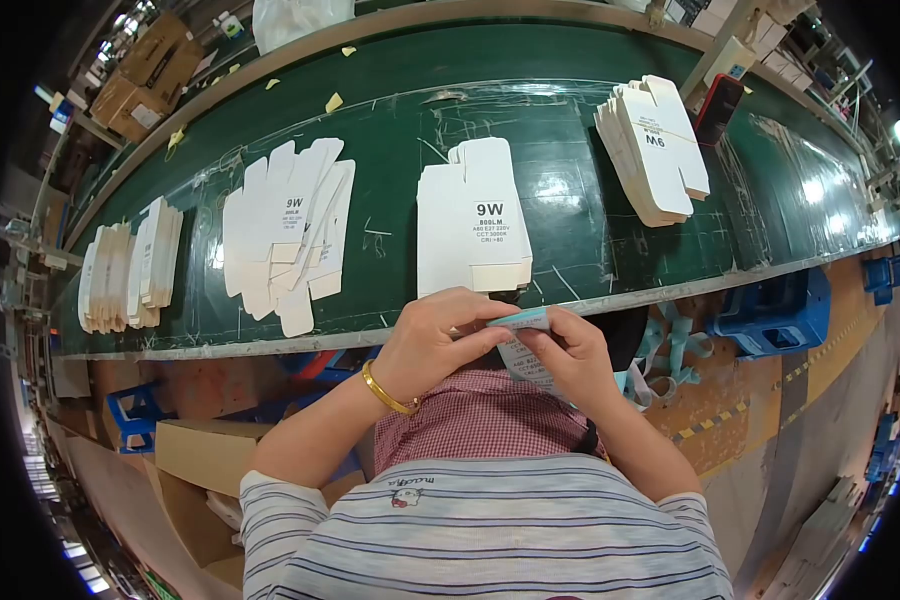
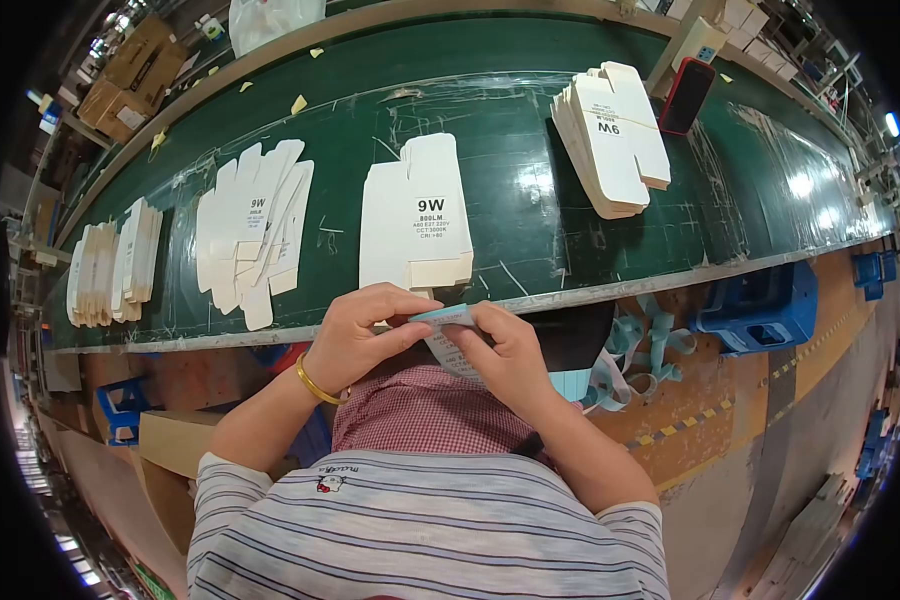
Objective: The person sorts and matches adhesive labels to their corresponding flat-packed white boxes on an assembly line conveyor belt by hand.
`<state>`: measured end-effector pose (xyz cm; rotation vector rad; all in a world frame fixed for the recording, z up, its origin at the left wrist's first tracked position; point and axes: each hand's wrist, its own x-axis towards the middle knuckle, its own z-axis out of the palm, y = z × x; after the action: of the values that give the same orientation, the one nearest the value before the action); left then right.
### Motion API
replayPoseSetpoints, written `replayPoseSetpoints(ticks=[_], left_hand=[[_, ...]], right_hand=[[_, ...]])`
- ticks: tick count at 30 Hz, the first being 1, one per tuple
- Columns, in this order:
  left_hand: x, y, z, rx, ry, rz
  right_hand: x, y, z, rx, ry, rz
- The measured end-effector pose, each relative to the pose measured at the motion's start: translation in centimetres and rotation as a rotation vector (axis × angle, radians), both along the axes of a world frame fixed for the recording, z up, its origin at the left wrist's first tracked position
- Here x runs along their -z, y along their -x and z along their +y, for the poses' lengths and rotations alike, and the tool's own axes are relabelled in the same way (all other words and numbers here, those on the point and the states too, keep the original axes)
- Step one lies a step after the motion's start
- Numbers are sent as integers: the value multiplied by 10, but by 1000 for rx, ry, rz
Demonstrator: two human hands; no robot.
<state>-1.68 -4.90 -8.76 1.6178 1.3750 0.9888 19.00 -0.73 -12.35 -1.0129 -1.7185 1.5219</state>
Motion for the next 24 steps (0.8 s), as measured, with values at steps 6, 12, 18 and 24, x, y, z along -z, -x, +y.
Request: replayPoseSetpoints(ticks=[6,12,18,24], left_hand=[[6,3,9,-61,-19,-71],[22,10,25,-169,-190,-1],[26,28,39,-181,-162,68],[50,62,51,-111,-459,418]], right_hand=[[10,10,2,96,78,-23],[2,22,6,92,177,-33],[0,28,8,103,293,-72],[3,43,26,224,660,32]])
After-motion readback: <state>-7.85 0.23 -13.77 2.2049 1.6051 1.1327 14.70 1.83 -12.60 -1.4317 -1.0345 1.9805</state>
